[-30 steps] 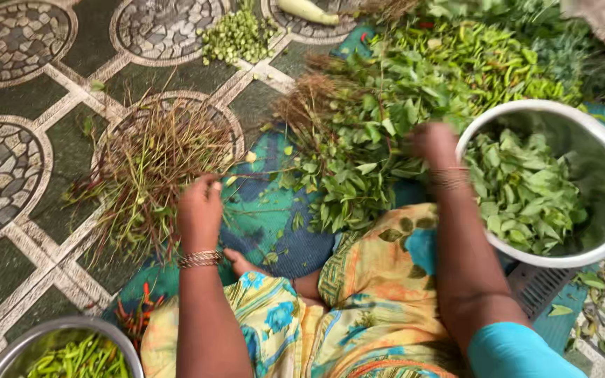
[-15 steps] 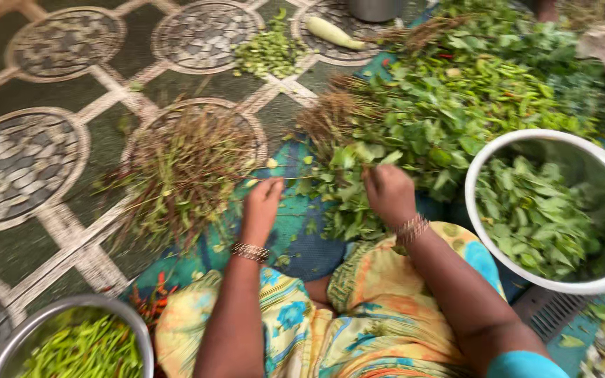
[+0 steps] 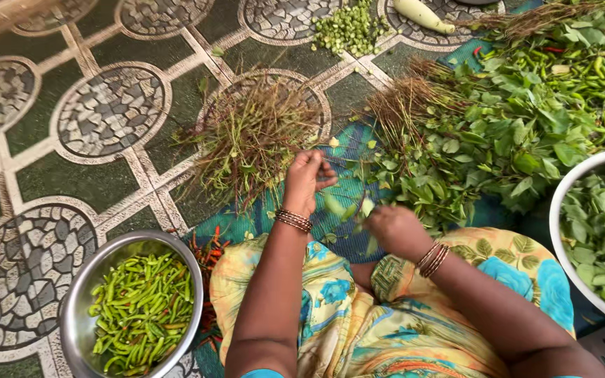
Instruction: The person sits on a mat and sorts leafy vegetables by hand, separating leaves from stems. The leaves are placed into a metal bowl, while the stems are discarded onto a pile on the floor. The person handles the vegetables one at a time, maintaining a steady pace.
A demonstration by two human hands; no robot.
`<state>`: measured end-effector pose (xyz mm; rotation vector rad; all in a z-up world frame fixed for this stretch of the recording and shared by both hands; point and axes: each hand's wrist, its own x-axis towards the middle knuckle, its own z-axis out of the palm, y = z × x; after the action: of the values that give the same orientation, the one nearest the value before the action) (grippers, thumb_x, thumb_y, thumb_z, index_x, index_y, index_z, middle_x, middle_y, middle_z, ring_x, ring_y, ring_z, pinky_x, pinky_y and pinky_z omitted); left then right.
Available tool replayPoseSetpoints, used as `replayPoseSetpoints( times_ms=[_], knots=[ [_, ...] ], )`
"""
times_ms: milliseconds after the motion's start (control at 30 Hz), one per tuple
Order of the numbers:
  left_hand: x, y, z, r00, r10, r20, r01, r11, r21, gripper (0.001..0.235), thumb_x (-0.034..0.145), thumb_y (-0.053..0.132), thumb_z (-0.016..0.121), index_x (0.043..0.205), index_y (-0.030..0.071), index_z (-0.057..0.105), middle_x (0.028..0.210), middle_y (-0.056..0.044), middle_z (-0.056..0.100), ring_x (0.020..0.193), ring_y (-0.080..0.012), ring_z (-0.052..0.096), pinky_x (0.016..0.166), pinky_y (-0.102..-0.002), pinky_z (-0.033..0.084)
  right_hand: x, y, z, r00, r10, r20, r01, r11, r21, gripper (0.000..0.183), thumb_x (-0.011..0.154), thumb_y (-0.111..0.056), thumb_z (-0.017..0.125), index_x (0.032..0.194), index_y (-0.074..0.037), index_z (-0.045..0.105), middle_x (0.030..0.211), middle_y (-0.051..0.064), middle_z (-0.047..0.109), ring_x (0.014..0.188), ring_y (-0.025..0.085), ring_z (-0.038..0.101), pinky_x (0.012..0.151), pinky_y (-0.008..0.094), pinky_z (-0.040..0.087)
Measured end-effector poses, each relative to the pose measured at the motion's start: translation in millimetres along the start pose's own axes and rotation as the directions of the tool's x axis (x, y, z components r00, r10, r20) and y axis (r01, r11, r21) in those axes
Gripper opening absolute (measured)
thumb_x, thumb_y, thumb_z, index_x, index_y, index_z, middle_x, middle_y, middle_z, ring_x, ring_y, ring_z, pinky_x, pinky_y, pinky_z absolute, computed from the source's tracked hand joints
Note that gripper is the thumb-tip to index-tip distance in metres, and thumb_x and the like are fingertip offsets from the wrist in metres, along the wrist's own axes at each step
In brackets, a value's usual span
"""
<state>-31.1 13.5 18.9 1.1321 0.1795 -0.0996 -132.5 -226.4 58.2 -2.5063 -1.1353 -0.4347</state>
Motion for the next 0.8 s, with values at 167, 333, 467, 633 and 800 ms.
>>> replayPoseSetpoints(
  times_ms=[167,333,467,633,800],
  knots=[
    [7.8,-18.8,-2.4,0.996,-0.07,-0.057,0.07,0.205,0.976,0.061,0.118,0.053,0.041,0.116,0.003,0.076,0.101,-0.018,0.069,0.092,-0.0333,0.067,0.08,-0.044,0.052,-5.6,13.6,-12.0,0.971,0.11,-0.211,-0.104,0.994,0.038,0.015,0.086,-0.017,0.077,0.093,-0.005,0.071,0.096,0.011,0.072,0.084,0.029,0.07,0.073,0.041,0.057],
    [4.2,-41.9,21.2,0.798,-0.562,0.22,0.528,0.826,0.197,0.064,0.11,0.054,0.039,0.131,-0.004,0.057,0.101,-0.019,0.072,0.086,-0.0299,0.074,0.074,-0.04,0.063,0.2,-7.7,-14.7,0.972,-0.075,-0.222,0.084,0.996,0.034,0.018,0.085,-0.017,0.075,0.094,-0.003,0.068,0.099,0.013,0.071,0.088,0.031,0.069,0.077,0.043,0.056],
    [5.7,-51.1,34.5,0.849,-0.381,0.366,0.434,0.898,-0.07,0.037,0.104,0.032,0.054,0.127,0.005,0.046,0.1,-0.018,0.075,0.087,-0.028,0.075,0.073,-0.041,0.061,-5.4,-18.8,-7.5,0.974,-0.22,-0.055,0.221,0.975,0.009,0.015,0.084,-0.017,0.072,0.095,-0.007,0.069,0.099,0.01,0.072,0.091,0.027,0.068,0.082,0.042,0.056],
    [7.1,-40.4,15.1,0.96,-0.196,0.2,0.195,0.98,0.021,0.025,0.099,0.015,0.064,0.122,0.005,0.062,0.093,-0.009,0.073,0.081,-0.0216,0.072,0.072,-0.038,0.059,-12.3,-10.3,3.6,0.922,-0.119,0.369,0.101,0.993,0.068,0.022,0.09,-0.028,0.074,0.083,-0.008,0.072,0.086,0.011,0.07,0.084,0.029,0.067,0.076,0.043,0.055],
    [-5.6,-18.1,14.7,0.979,-0.036,0.199,0.013,0.993,0.115,0.015,0.101,0.011,0.063,0.112,0.002,0.066,0.093,-0.01,0.075,0.087,-0.0175,0.073,0.084,-0.034,0.055,-10.1,18.9,3.7,0.923,0.385,-0.001,-0.349,0.839,0.417,0.018,0.091,-0.023,0.07,0.096,-0.006,0.076,0.092,0.01,0.074,0.081,0.025,0.072,0.072,0.037,0.057]
  ],
)
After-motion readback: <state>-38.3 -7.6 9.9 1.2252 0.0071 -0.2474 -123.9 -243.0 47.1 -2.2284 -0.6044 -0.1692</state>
